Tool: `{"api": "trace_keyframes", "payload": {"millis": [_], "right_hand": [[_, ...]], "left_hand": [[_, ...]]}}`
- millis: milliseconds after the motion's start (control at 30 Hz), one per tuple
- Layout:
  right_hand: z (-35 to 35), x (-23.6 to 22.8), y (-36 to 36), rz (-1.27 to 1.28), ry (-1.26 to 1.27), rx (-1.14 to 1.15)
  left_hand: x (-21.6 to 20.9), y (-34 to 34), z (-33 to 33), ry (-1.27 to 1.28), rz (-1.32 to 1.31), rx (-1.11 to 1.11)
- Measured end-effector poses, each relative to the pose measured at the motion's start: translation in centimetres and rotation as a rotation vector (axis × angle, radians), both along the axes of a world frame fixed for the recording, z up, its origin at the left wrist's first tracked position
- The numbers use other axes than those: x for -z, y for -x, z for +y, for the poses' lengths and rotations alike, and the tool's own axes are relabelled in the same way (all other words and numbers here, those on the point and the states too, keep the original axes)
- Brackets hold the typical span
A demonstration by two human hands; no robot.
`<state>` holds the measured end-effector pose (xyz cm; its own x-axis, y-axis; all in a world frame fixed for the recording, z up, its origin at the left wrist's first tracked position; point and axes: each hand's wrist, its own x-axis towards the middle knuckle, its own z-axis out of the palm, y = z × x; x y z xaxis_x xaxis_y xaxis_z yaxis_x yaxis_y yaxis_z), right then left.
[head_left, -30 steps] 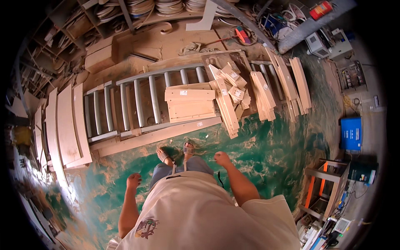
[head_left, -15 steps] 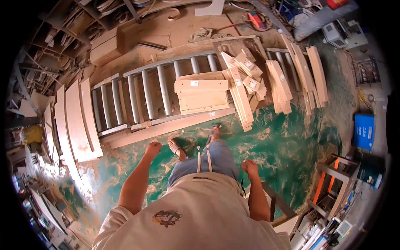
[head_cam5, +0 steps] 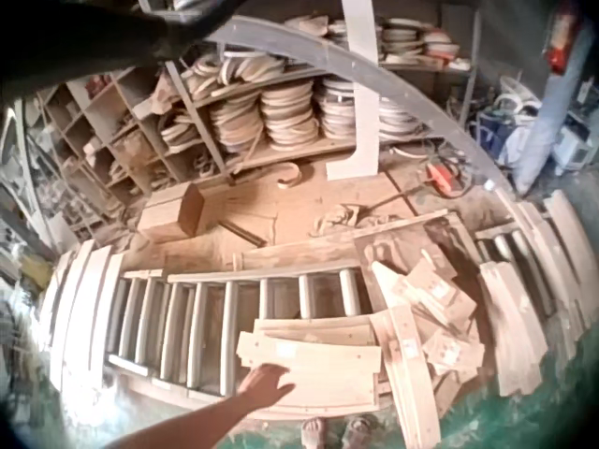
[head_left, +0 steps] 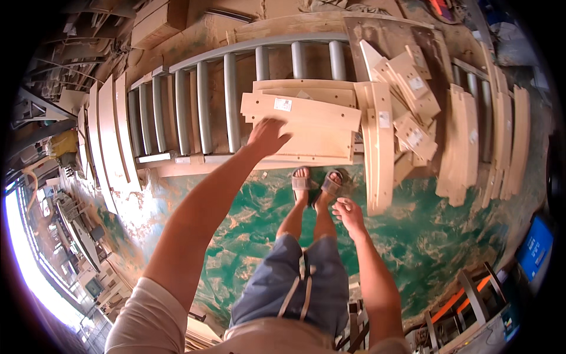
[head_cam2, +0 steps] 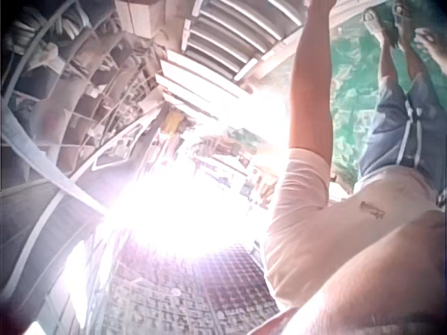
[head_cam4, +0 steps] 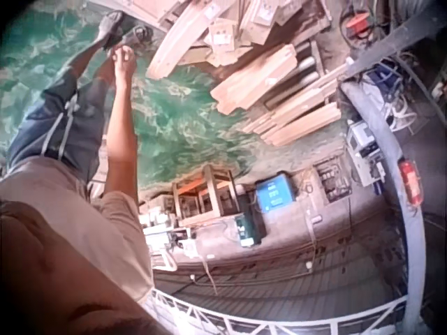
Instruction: The person picks up wooden planks one by one and feeds them into a woodworking machine.
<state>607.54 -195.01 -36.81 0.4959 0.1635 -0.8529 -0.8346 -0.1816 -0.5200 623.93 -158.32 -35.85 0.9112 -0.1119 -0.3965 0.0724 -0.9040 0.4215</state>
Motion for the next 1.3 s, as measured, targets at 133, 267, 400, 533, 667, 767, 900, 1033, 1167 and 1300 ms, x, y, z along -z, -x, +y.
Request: {"api": "trace_keyframes", "payload": {"millis": [133, 267, 400, 533, 667, 767, 900, 1033, 1167, 1300], "right_hand": [[8.2, 5.5, -6.9, 0.040, -0.255, 0.163], [13.7, 10.1, -12.1, 0.086, -0.415, 0.415], [18.5, 12.8, -16.0, 0.093, -0.479, 0.641], [20.3, 13.5, -16.0, 0.173, -0.453, 0.718], [20.9, 12.3, -14.8, 0.163, -0.413, 0.692], [19.6, 12.6, -12.7, 0.072, -0.286, 0.721], [16.3, 9.8, -9.1, -0.099, -0.029, 0.497], [13.4, 6.2, -6.4, -0.353, 0.367, 0.111], [9.7, 1.1, -5.3, -0.729, 0.609, -0.085], [6.0, -0.5, -5.7, -0.821, 0.598, -0.125]], "left_hand": [[8.3, -11.9, -0.9, -0.110, -0.144, 0.258], [12.7, -14.6, -3.6, -0.101, 0.132, 0.304], [13.5, -11.8, -4.4, -0.023, 0.087, 0.188], [13.2, -8.7, -4.2, -0.070, 0.150, 0.082], [14.3, -4.6, -2.1, 0.030, 0.034, 0.232], [13.0, -1.1, -5.0, 0.102, 0.193, -0.018], [9.5, 5.0, -8.4, 0.358, 0.264, -0.514], [6.7, 10.2, -11.7, 0.532, 0.339, -0.850], [5.3, 13.1, -15.4, 0.872, 0.373, -1.100], [1.7, 12.3, -20.3, 1.165, 0.430, -1.285]]}}
